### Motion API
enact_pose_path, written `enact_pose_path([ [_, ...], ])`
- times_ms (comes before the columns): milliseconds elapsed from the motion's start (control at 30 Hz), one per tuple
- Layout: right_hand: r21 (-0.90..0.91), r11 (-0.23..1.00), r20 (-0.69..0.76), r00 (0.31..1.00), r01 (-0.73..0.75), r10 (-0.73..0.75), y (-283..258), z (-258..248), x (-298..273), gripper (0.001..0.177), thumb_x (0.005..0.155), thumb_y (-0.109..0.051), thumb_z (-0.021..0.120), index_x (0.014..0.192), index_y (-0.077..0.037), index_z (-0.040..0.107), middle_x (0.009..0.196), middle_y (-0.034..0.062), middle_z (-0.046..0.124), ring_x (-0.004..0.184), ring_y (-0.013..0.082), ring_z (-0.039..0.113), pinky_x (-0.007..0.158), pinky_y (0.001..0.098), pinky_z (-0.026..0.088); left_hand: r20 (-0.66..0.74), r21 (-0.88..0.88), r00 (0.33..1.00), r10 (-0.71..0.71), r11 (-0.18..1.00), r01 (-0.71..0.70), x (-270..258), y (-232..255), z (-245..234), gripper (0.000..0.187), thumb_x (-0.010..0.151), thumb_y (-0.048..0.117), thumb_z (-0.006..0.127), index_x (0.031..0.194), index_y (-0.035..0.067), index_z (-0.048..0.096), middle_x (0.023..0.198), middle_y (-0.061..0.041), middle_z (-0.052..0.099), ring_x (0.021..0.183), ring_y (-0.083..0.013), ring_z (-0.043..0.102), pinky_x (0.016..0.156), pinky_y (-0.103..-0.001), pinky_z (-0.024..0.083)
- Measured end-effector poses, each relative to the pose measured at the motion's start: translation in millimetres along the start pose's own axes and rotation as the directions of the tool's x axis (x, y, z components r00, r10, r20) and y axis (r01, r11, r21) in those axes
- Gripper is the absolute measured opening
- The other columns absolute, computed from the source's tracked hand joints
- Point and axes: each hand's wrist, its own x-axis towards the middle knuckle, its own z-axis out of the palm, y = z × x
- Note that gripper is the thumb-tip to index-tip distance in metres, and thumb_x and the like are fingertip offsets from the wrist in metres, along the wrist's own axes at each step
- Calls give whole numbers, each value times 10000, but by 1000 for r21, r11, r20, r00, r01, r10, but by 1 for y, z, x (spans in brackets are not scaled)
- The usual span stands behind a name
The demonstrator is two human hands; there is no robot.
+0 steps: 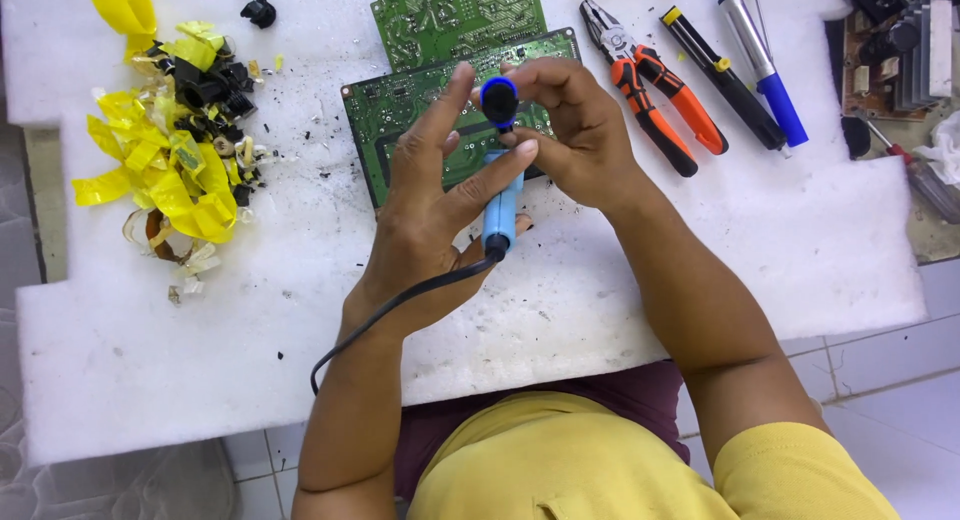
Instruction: The person uses a soldering iron and a desoldering pump to remove solder from a green circuit board. They repeatedly heat the solder joints and use the pump to extract the molten solder, working across different sections of the board.
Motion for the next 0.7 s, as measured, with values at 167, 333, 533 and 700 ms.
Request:
enact_pose_path([
  [167, 22, 1000, 185, 983, -8, 4, 4, -11, -3, 330, 1136, -25, 522, 1466, -40, 525, 1430, 131, 586, 1430, 304, 624, 1288, 469, 552, -34, 30, 999, 33, 999, -32, -4, -5, 6, 510, 1227, 178, 803, 1676, 211, 563, 1837, -156, 340, 1747, -439, 409, 1490, -637, 417],
  [333, -16, 999, 318, 947, 37, -30, -12, -10, -1, 631, 1025, 130, 417, 1639, -8, 459, 1711, 221, 497, 1677, 449, 472, 1467, 629, 423, -122, 46, 992, 9, 999, -3, -10, -9, 18, 584, 1173, 110, 905, 1661, 190, 595, 1824, -96, 375, 1703, -406, 474, 1469, -594, 462],
  [533, -390, 919, 272, 960, 49, 65, -5, 5, -15, 736, 1125, -446, 660, 1682, -48, 391, 1733, 185, 482, 1651, 429, 482, 1389, 598, 409, -270, 181, 962, 44, 984, 6, -7, -2, 39, 461, 1262, 295, 673, 1683, 172, 531, 1783, -202, 423, 1687, -412, 510, 1416, -571, 512],
  [700, -443, 896, 56, 996, -33, 64, 3, 17, -24, 479, 1132, -134, 726, 1558, -119, 507, 1619, 183, 616, 1609, 412, 539, 1230, 493, 554, -259, 253, 965, 31, 967, 37, -11, 4, 66, 546, 1244, 109, 632, 1748, 153, 428, 1842, -270, 271, 1738, -505, 427, 1448, -628, 467],
])
